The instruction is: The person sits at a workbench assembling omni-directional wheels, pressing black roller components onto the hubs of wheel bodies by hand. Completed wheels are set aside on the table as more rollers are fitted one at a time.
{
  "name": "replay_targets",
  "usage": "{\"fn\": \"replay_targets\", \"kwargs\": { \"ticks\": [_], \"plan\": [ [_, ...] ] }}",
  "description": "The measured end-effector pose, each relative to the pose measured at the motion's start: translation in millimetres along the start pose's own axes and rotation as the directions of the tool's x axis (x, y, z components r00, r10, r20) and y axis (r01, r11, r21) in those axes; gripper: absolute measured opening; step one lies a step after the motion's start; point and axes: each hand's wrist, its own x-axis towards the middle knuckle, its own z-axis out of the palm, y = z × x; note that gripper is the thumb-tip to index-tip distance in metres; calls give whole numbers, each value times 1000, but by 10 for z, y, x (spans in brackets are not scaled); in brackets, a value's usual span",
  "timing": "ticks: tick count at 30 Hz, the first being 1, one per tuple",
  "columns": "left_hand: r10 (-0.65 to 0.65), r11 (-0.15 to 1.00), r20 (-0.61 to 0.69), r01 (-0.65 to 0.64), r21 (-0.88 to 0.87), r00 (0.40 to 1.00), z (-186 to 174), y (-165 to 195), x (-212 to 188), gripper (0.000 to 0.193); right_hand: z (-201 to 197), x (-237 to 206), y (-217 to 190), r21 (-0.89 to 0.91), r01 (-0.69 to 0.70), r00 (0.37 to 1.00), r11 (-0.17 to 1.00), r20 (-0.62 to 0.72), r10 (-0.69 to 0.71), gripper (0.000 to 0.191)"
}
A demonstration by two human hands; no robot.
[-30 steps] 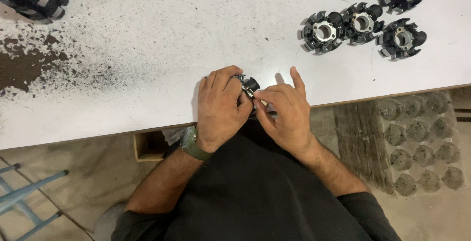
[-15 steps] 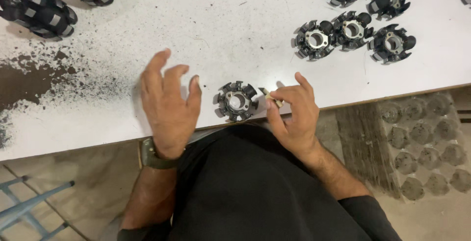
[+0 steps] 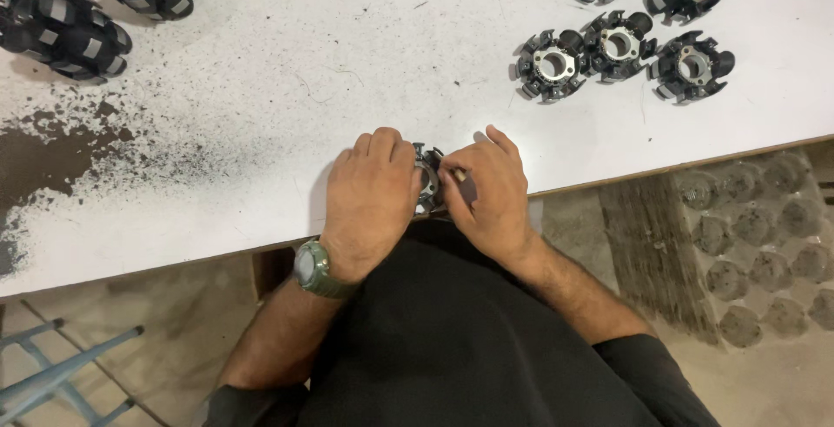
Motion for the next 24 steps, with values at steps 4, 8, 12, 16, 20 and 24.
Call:
{"fn": "replay_targets", "kwargs": {
  "ticks": [4, 8, 12, 16, 20, 24],
  "plan": [
    [6, 998, -91, -12, -61, 996, -68, -11, -14, 22, -1, 29, 13, 17, -6, 1000, 1000, 6, 6, 20],
    [43, 986, -255, -82, -146, 966, -132, -22, -50, 25, -22, 22, 9, 28, -10, 1000, 1000, -21, 10, 22],
    [23, 993, -139, -39, -108, 990, -58, -9, -34, 27, -26, 11, 18, 24, -14, 1000, 1000, -13, 15, 22],
    [21, 1000, -3, -21, 14, 1000, 15, 14, 25, 23, -27, 22, 15, 26, -10, 1000, 1000, -5, 10, 22],
    [0, 999, 88, -3, 34, 996, -34, -1, 134, 15, -38, 61, 15, 8, -1, 1000, 1000, -7, 1, 22],
    [17, 995, -70, -24, -102, 997, -142, -37, 69, 21, -62, 56, 17, 9, -1, 1000, 1000, -18, 1, 21]
  ]
}}
